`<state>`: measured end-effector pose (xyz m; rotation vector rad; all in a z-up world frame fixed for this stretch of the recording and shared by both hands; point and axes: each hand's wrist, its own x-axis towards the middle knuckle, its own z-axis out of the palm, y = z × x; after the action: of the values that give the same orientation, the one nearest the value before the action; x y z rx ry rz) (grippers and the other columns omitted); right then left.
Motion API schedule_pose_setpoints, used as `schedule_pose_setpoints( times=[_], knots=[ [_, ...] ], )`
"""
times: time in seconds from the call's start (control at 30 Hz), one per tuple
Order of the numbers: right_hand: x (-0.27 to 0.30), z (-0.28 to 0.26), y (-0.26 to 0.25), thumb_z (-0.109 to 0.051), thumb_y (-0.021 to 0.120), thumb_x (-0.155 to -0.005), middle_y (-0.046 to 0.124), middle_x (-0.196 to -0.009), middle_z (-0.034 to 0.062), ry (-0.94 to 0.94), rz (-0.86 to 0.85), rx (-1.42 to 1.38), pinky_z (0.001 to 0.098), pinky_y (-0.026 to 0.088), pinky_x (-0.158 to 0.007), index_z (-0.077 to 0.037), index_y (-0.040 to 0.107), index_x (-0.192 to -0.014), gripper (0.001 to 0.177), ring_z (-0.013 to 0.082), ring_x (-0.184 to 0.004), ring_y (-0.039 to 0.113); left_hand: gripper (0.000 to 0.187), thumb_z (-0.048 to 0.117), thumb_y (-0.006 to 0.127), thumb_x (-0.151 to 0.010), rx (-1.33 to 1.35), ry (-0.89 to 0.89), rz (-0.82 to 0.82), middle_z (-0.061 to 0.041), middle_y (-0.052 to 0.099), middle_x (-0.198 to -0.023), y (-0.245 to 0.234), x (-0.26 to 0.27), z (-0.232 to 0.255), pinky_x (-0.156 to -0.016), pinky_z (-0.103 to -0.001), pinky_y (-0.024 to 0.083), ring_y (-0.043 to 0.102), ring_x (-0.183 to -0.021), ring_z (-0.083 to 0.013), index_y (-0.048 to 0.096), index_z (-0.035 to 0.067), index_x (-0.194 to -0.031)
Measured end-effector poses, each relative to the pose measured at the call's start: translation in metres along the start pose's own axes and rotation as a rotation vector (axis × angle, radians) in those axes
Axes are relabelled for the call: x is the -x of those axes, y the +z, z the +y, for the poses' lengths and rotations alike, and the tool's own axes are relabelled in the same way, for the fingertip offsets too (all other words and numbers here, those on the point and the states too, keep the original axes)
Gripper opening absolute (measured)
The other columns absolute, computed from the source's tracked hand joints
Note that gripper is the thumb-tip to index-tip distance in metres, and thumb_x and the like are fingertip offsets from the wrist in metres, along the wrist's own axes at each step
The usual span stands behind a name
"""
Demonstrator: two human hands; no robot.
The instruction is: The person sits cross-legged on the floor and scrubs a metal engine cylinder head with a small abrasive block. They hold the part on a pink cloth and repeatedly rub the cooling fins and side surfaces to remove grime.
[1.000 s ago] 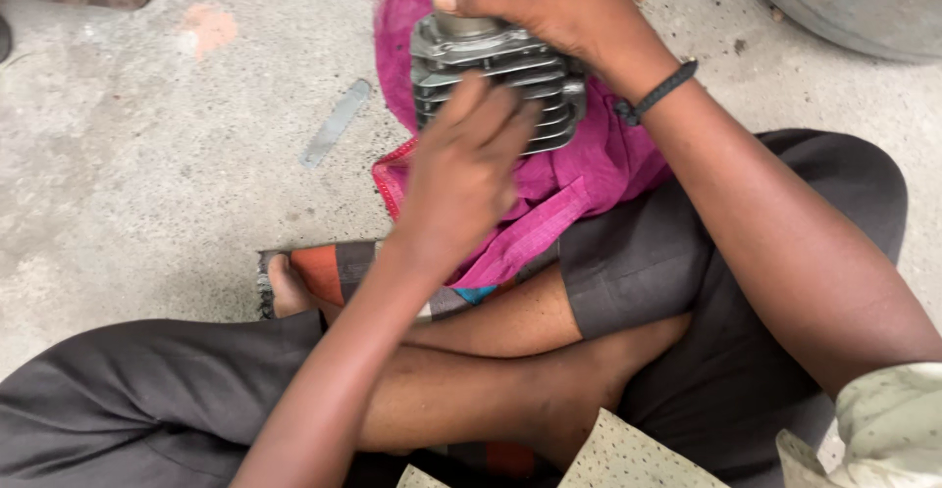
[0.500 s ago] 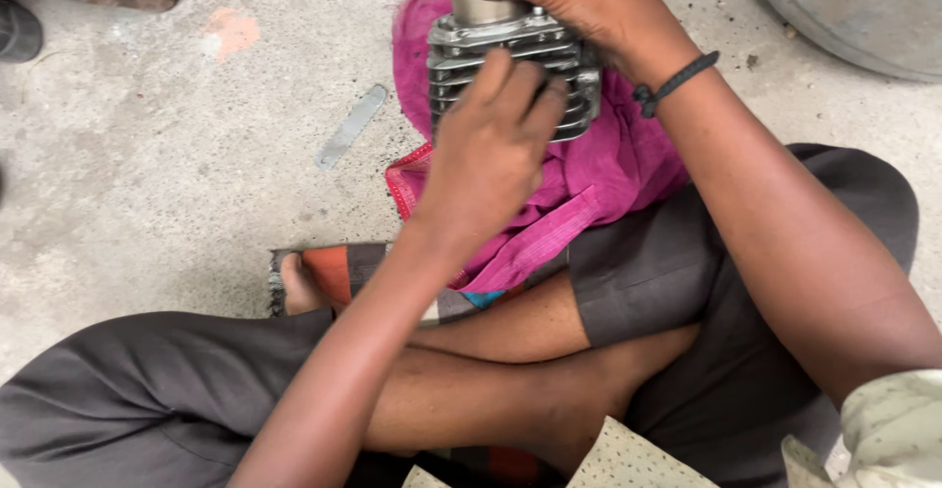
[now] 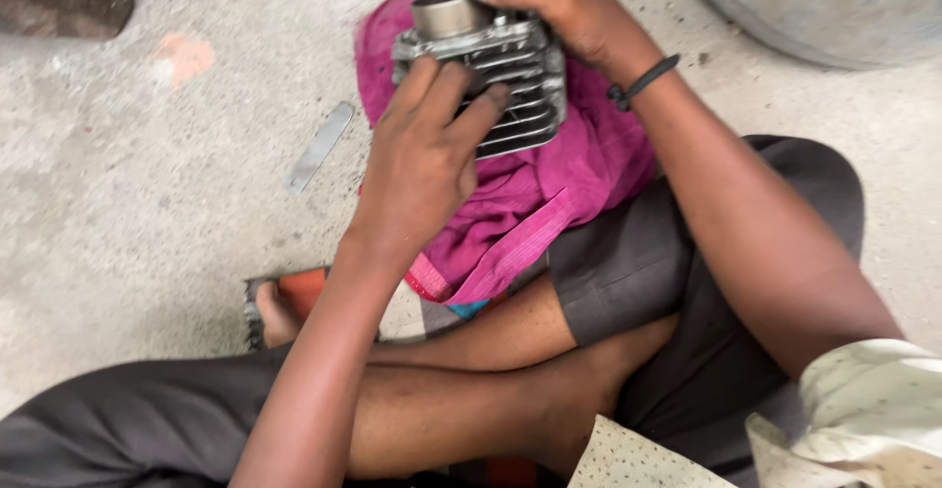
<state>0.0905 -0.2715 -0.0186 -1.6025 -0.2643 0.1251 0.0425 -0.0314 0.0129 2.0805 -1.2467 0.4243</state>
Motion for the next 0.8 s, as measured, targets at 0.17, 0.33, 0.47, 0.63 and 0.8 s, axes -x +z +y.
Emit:
schedule_pose_setpoints(
  times=[0.17,0.33,0.47,0.63,0.8],
  knots=[
    [-0.002,0.008,-0.006,-0.031,0.066,-0.104,0.076,-0.106,0.0057,-0.118,-0.016,0.076,0.0287,0.056,-0.094,0.001,0.076,-0.113,0.034,0.0134,-0.100,0.070,0.039,-0.009,0.067,-0.080,0.024,-0.050,-0.014,-0.014,0.057,-0.104,-0.007,-0.002,0.000,-0.087,-0.046,0.051,0.056,-0.104,-0.0352,0.073,0.002,-0.117],
    [-0.006,0.016,-0.005,-0.031,0.068,-0.100,0.074,-0.094,0.0046,-0.088,0.027,0.077,0.0272,0.054,-0.086,0.000,0.078,-0.104,0.033,0.0104,-0.091,0.067,0.025,-0.006,0.072,-0.082,0.139,-0.139,0.011,-0.014,0.059,-0.101,-0.007,-0.012,0.004,-0.088,-0.047,0.050,0.055,-0.100,-0.0355,0.071,-0.002,-0.107],
    [-0.010,0.022,-0.004,-0.031,0.069,-0.098,0.075,-0.090,0.0038,-0.080,0.065,0.039,0.0273,0.055,-0.080,-0.002,0.078,-0.100,0.031,0.0101,-0.084,0.067,0.027,-0.007,0.070,-0.073,0.081,-0.101,0.028,-0.015,0.059,-0.097,0.005,-0.018,0.016,-0.086,-0.046,0.051,0.056,-0.098,-0.0349,0.072,-0.003,-0.100],
    [-0.007,0.017,-0.006,-0.032,0.069,-0.099,0.074,-0.089,0.0032,-0.079,0.032,0.064,0.0263,0.053,-0.081,-0.002,0.079,-0.100,0.032,0.0095,-0.086,0.067,0.038,-0.007,0.069,-0.063,-0.003,-0.014,-0.048,-0.014,0.059,-0.094,-0.003,-0.018,0.012,-0.082,-0.044,0.051,0.056,-0.094,-0.0318,0.073,-0.006,-0.101],
    [-0.009,0.023,-0.005,-0.033,0.070,-0.099,0.072,-0.087,0.0016,-0.094,0.065,0.069,0.0262,0.052,-0.077,-0.003,0.079,-0.101,0.032,0.0086,-0.083,0.065,0.043,-0.008,0.068,-0.061,-0.028,0.019,-0.094,-0.014,0.059,-0.095,-0.006,-0.020,0.010,-0.085,-0.042,0.052,0.055,-0.095,-0.0329,0.073,-0.007,-0.104]
  ],
)
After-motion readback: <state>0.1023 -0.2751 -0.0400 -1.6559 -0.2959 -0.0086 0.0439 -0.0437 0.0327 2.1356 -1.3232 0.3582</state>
